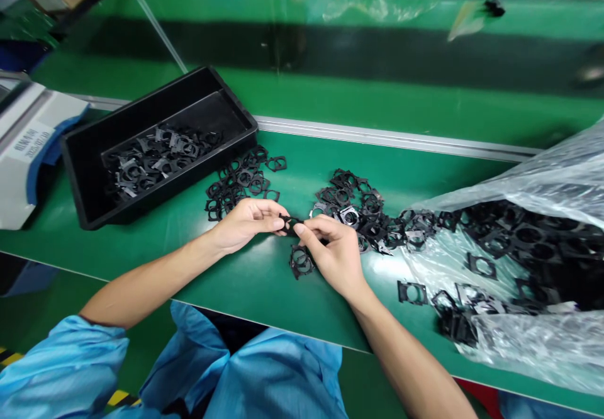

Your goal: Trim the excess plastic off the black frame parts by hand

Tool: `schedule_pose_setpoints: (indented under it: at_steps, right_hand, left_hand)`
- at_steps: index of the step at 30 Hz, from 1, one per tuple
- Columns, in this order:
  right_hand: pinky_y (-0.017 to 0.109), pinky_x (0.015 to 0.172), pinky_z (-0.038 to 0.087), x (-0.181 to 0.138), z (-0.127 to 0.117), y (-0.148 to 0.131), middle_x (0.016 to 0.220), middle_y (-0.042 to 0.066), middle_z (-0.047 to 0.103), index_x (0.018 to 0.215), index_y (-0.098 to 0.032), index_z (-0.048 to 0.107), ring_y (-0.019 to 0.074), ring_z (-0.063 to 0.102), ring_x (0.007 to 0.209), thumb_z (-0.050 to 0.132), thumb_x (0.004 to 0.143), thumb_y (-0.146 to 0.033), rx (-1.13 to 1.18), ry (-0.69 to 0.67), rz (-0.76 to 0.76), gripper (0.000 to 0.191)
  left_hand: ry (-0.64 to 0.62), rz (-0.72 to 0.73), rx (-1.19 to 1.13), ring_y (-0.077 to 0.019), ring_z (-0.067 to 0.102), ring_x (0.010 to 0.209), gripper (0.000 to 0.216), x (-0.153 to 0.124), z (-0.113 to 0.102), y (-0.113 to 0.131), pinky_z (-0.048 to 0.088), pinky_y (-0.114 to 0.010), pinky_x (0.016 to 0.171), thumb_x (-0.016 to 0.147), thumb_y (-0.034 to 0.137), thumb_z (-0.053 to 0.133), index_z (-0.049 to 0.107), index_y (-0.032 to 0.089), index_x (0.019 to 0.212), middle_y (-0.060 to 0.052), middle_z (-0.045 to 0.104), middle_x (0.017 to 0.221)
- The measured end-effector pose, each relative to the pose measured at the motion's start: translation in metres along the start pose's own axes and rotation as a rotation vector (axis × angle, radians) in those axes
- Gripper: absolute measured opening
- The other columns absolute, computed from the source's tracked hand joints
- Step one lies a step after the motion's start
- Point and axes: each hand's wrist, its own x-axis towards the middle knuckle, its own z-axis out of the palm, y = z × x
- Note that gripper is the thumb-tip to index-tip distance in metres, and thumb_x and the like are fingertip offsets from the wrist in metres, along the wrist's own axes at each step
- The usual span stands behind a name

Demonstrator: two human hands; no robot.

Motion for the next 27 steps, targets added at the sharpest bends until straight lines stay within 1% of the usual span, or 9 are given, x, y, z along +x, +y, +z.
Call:
schedule_pose_setpoints:
  at_steps: [4, 7, 11, 13, 16, 18, 20, 23, 27]
  right_hand:
    - [0.027, 0.055, 0.041, 0.0003, 0.0007, 0.0008, 0.062, 0.002, 0.064, 0.065, -0.018, 0.069, 0.0135, 0.053, 0.056, 0.071, 0.09, -0.044, 0.048, 0.0, 0.026, 0.036]
    - [0.027, 0.055, 0.042, -0.0004, 0.0011, 0.0003, 0.062, 0.002, 0.064, 0.064, -0.019, 0.07, 0.0138, 0.054, 0.057, 0.072, 0.089, -0.044, 0.056, 0.02, 0.024, 0.035]
    - [0.027, 0.054, 0.043, -0.0002, 0.0014, -0.0011, 0.063, 0.002, 0.064, 0.067, -0.02, 0.072, 0.0142, 0.055, 0.057, 0.075, 0.086, -0.047, 0.092, 0.045, 0.038, 0.034]
    - [0.027, 0.054, 0.045, 0.0004, 0.0015, -0.0016, 0.063, 0.002, 0.065, 0.07, -0.02, 0.073, 0.0141, 0.057, 0.057, 0.077, 0.084, -0.048, 0.135, 0.05, 0.067, 0.032]
    - [0.026, 0.055, 0.047, 0.0008, 0.0013, -0.0023, 0.062, 0.001, 0.066, 0.071, -0.02, 0.074, 0.0137, 0.058, 0.056, 0.08, 0.081, -0.049, 0.201, 0.024, 0.124, 0.031]
    - [0.026, 0.055, 0.047, 0.0004, 0.0012, -0.0028, 0.061, 0.002, 0.067, 0.069, -0.02, 0.074, 0.0136, 0.058, 0.056, 0.08, 0.08, -0.05, 0.221, -0.003, 0.155, 0.033]
    - [0.025, 0.055, 0.047, -0.0003, 0.0014, -0.003, 0.06, 0.002, 0.068, 0.067, -0.019, 0.074, 0.0136, 0.059, 0.055, 0.08, 0.08, -0.051, 0.226, -0.021, 0.173, 0.035]
    - [0.026, 0.055, 0.046, -0.0012, 0.0023, -0.0025, 0.06, 0.002, 0.068, 0.069, -0.02, 0.074, 0.0137, 0.058, 0.055, 0.08, 0.08, -0.05, 0.225, -0.017, 0.16, 0.033]
    - [0.026, 0.055, 0.046, -0.001, 0.0032, -0.001, 0.064, 0.002, 0.067, 0.068, -0.02, 0.074, 0.014, 0.058, 0.058, 0.08, 0.082, -0.048, 0.199, 0.016, 0.1, 0.032]
  left_hand:
    - [0.05, 0.128, 0.098, -0.0109, 0.068, 0.062, 0.04, -0.0019, 0.0033, 0.0002, 0.055, -0.022, 0.063, 0.064, 0.044, 0.091, 0.076, 0.012, 0.083, -0.002, 0.074, 0.071]
    - [0.069, 0.18, 0.156, -0.0111, 0.067, 0.063, 0.037, -0.0034, 0.0043, -0.0006, 0.053, -0.021, 0.062, 0.069, 0.044, 0.088, 0.075, 0.012, 0.085, -0.002, 0.073, 0.071]
    - [0.023, 0.142, 0.131, -0.0123, 0.068, 0.07, 0.038, -0.0034, 0.0028, -0.0004, 0.054, -0.024, 0.071, 0.068, 0.043, 0.089, 0.075, 0.013, 0.087, -0.003, 0.074, 0.078]
    - [-0.006, 0.118, 0.114, -0.012, 0.068, 0.072, 0.038, -0.0028, 0.0017, 0.0005, 0.053, -0.024, 0.073, 0.067, 0.04, 0.09, 0.074, 0.013, 0.088, -0.002, 0.073, 0.078]
    - [-0.032, 0.103, 0.109, -0.01, 0.065, 0.066, 0.04, -0.0019, 0.0008, 0.0022, 0.05, -0.022, 0.068, 0.064, 0.04, 0.092, 0.074, 0.013, 0.087, 0.0, 0.069, 0.071]
    - [-0.013, 0.107, 0.117, -0.0083, 0.061, 0.06, 0.04, -0.0019, 0.0011, 0.0032, 0.048, -0.021, 0.063, 0.064, 0.042, 0.092, 0.074, 0.013, 0.085, 0.001, 0.067, 0.067]
    - [0.018, 0.118, 0.131, -0.008, 0.06, 0.059, 0.041, -0.0025, 0.0022, 0.0038, 0.047, -0.021, 0.061, 0.065, 0.044, 0.091, 0.073, 0.012, 0.083, 0.001, 0.067, 0.066]
    - [0.05, 0.152, 0.146, -0.0087, 0.06, 0.061, 0.04, -0.0039, 0.0046, 0.0034, 0.046, -0.021, 0.061, 0.067, 0.046, 0.089, 0.073, 0.013, 0.082, 0.0, 0.067, 0.068]
    - [0.045, 0.193, 0.142, -0.0074, 0.057, 0.06, 0.037, -0.0044, 0.0058, 0.0015, 0.043, -0.019, 0.059, 0.071, 0.044, 0.087, 0.072, 0.013, 0.084, 0.002, 0.064, 0.066]
